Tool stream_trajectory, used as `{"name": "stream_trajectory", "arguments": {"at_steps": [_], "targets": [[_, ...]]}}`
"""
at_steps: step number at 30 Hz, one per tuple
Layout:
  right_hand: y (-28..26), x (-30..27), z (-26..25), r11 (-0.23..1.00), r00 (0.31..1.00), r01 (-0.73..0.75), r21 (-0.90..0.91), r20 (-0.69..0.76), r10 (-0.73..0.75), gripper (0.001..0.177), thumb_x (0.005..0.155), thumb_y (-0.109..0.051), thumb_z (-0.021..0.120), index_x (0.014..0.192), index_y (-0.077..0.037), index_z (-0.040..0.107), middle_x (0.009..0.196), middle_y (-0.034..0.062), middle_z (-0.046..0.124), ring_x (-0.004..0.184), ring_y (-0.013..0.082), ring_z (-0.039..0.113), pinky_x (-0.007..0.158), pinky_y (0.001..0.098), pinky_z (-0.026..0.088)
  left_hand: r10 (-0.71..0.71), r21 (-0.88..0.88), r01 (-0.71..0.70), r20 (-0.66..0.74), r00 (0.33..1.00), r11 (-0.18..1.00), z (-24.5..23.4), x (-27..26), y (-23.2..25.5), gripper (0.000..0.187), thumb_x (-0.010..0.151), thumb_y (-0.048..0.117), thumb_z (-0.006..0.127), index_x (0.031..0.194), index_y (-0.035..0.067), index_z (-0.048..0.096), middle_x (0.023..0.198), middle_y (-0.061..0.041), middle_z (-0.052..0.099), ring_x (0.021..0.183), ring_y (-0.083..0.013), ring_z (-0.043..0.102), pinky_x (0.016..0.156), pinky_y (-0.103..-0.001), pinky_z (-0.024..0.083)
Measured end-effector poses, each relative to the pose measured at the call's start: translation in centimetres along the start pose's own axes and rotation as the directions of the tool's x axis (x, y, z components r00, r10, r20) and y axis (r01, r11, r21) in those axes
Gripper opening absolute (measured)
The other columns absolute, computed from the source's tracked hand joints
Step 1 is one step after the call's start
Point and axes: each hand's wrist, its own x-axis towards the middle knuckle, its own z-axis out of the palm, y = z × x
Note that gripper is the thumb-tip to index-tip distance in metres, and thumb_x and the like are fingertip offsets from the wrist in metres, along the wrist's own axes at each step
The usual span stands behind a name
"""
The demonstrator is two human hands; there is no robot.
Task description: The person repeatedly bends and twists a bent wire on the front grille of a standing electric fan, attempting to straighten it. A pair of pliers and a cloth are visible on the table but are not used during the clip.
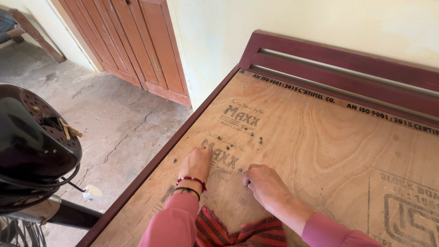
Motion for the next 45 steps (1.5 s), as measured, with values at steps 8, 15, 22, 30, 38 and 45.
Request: {"name": "stream_trajectory", "arguments": {"at_steps": [8,15,22,30,38,45], "targets": [[0.3,-0.4,0.2,0.999,0.999,0.043,-0.019,-0.03,-0.043,0.013,0.085,0.005,0.063,0.087,-0.005,0.07,0.092,0.0084,0.068,0.085,0.0248,0.071,0.079,0.0387,0.058,-0.107,-0.131,0.095,-0.088,0.99,0.987,1.1,0.6,0.4,0.017,0.091,-0.002,0.059,0.1,0.005,0.072,0.113,-0.016,0.069,0.104,-0.0367,0.07,0.087,-0.045,0.059],[-0.1,-0.3,-1.0,0.99,0.993,0.086,0.109,-0.091,-0.077,0.008,0.079,0.001,0.068,0.081,-0.005,0.071,0.088,0.0082,0.069,0.083,0.0253,0.071,0.076,0.0361,0.058,-0.013,-0.077,0.008,-0.058,0.998,0.997,2.1,1.1,0.5,0.024,0.093,-0.005,0.058,0.114,0.003,0.066,0.109,-0.021,0.07,0.1,-0.0371,0.072,0.08,-0.046,0.062],[-0.9,-0.7,-1.5,0.99,0.993,0.068,0.124,-0.103,-0.056,0.011,0.074,0.002,0.069,0.08,-0.005,0.075,0.086,0.0096,0.072,0.082,0.0253,0.073,0.077,0.0356,0.06,-0.105,-0.157,0.099,-0.032,0.994,0.983,3.7,-0.7,1.3,0.013,0.091,0.001,0.061,0.1,0.0,0.071,0.113,-0.022,0.066,0.091,-0.0349,0.073,0.075,-0.043,0.063],[-5.4,-2.2,-5.0,0.987,0.997,0.037,0.155,-0.07,-0.026,0.017,0.075,-0.001,0.07,0.088,-0.006,0.079,0.085,0.0123,0.079,0.082,0.0237,0.08,0.078,0.0336,0.063,-0.328,-0.569,0.178,-0.172,0.929,0.803,-1.9,-7.5,4.4,0.018,0.086,0.008,0.065,0.099,0.009,0.077,0.094,-0.021,0.071,0.089,-0.0396,0.07,0.077,-0.049,0.057],[-12.5,-6.2,-9.0,0.998,0.996,0.029,0.051,-0.081,-0.025,0.015,0.079,-0.008,0.073,0.092,-0.008,0.082,0.09,0.0132,0.08,0.087,0.0238,0.079,0.082,0.0341,0.063,-0.401,-0.624,0.209,-0.182,0.898,0.753,-10.9,-13.0,5.0,0.015,0.088,0.006,0.063,0.095,0.006,0.076,0.095,-0.021,0.072,0.089,-0.0391,0.071,0.077,-0.049,0.057],[-18.8,-12.7,-11.3,0.999,0.997,-0.019,0.028,0.074,0.017,0.018,0.081,-0.014,0.076,0.099,-0.009,0.078,0.086,0.0084,0.081,0.083,0.0197,0.08,0.079,0.0326,0.063,-0.455,-0.753,0.164,-0.196,0.869,0.638,-17.3,-21.9,4.4,0.009,0.089,0.01,0.066,0.096,0.007,0.072,0.086,-0.02,0.073,0.087,-0.039,0.071,0.075,-0.049,0.056]]}}
